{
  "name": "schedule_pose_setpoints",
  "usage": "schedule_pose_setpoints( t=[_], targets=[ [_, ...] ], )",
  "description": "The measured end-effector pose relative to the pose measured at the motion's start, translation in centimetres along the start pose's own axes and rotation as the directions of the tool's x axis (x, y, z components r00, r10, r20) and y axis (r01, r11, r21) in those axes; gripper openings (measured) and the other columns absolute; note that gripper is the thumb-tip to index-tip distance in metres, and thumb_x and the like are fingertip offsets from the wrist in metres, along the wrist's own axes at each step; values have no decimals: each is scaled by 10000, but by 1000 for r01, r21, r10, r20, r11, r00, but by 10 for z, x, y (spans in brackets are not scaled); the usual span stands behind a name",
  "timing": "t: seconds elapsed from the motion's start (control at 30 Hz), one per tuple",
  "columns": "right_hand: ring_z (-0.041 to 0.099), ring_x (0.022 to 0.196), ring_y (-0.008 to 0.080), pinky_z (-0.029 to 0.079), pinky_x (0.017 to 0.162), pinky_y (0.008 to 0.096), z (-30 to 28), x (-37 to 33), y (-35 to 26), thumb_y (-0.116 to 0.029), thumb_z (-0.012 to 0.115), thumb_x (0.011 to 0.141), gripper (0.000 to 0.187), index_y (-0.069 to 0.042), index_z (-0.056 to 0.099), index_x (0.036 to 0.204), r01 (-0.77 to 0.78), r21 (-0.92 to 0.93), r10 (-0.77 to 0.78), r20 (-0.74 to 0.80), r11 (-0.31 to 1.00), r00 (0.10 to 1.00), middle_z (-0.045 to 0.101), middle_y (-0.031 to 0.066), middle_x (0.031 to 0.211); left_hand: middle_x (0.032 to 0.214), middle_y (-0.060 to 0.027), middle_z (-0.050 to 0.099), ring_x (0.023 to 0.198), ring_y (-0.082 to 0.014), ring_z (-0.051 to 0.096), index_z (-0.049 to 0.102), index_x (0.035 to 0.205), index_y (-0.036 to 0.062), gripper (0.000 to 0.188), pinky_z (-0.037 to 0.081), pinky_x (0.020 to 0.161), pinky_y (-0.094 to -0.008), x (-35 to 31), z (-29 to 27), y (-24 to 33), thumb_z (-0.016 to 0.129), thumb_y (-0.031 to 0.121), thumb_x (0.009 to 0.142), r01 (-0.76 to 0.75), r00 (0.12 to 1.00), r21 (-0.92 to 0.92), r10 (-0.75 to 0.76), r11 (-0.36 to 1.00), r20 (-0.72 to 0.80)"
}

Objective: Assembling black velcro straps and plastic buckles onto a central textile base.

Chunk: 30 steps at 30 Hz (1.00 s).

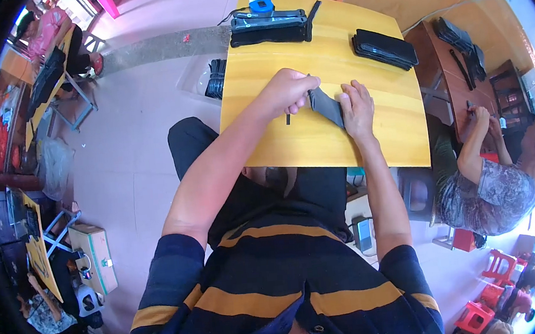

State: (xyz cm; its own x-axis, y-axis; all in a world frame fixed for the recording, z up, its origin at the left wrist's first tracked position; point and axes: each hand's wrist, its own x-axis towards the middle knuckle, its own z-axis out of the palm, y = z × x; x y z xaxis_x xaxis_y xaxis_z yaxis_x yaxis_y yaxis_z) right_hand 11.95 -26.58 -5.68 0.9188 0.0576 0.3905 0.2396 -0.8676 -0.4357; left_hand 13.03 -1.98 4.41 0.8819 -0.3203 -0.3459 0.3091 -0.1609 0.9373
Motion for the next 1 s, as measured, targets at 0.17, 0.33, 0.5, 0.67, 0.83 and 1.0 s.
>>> schedule_pose_setpoints(
  t=[0.17,0.33,0.5,0.67,0.83,1.0],
  targets=[
    [512,1326,390,380,1120,474,-27,3,-13,-346,637,953,413,-63,650,1253,29,347,-47,43,938,998,586,207,1382,581,-43,565,436,-129,519,650,752,39,376,410,393,-281,3,-1,3,673,388,890,36,999,48,-35,998,-41],
    [543,1288,407,416,1116,473,-54,-14,-72,-386,825,787,660,-34,615,1304,252,168,-280,172,953,944,593,228,1355,598,-67,594,444,-139,547,662,767,24,380,413,387,-283,3,4,7,678,387,878,34,999,17,-34,999,-23],
    [635,1088,365,525,927,453,-52,-25,-80,-238,815,767,518,-46,656,1221,158,30,-159,19,987,987,648,176,1190,635,-97,641,459,-155,586,674,779,-6,375,425,389,-275,4,14,13,655,355,879,-13,999,-20,12,1000,-42],
    [678,851,356,555,750,448,-44,-29,-46,-159,748,808,164,-78,736,950,77,2,-77,-56,997,995,699,131,904,670,-80,656,496,-137,605,651,798,48,429,457,441,-262,2,13,8,596,444,951,-70,997,-111,66,991,-36],
    [668,591,303,515,582,411,-49,-18,-19,-216,773,856,212,-20,706,809,-242,253,229,83,937,970,678,137,657,721,-51,686,580,-135,646,661,856,63,423,517,558,-269,-2,17,-3,560,447,1002,-90,995,-86,85,992,-56],
    [662,611,149,512,566,303,-49,-12,2,-68,757,885,63,-24,719,860,-496,650,377,327,576,867,709,54,731,906,-138,741,821,-302,707,706,1085,38,250,562,775,-402,-16,61,-46,635,222,932,-416,889,579,446,701,100]
  ],
)
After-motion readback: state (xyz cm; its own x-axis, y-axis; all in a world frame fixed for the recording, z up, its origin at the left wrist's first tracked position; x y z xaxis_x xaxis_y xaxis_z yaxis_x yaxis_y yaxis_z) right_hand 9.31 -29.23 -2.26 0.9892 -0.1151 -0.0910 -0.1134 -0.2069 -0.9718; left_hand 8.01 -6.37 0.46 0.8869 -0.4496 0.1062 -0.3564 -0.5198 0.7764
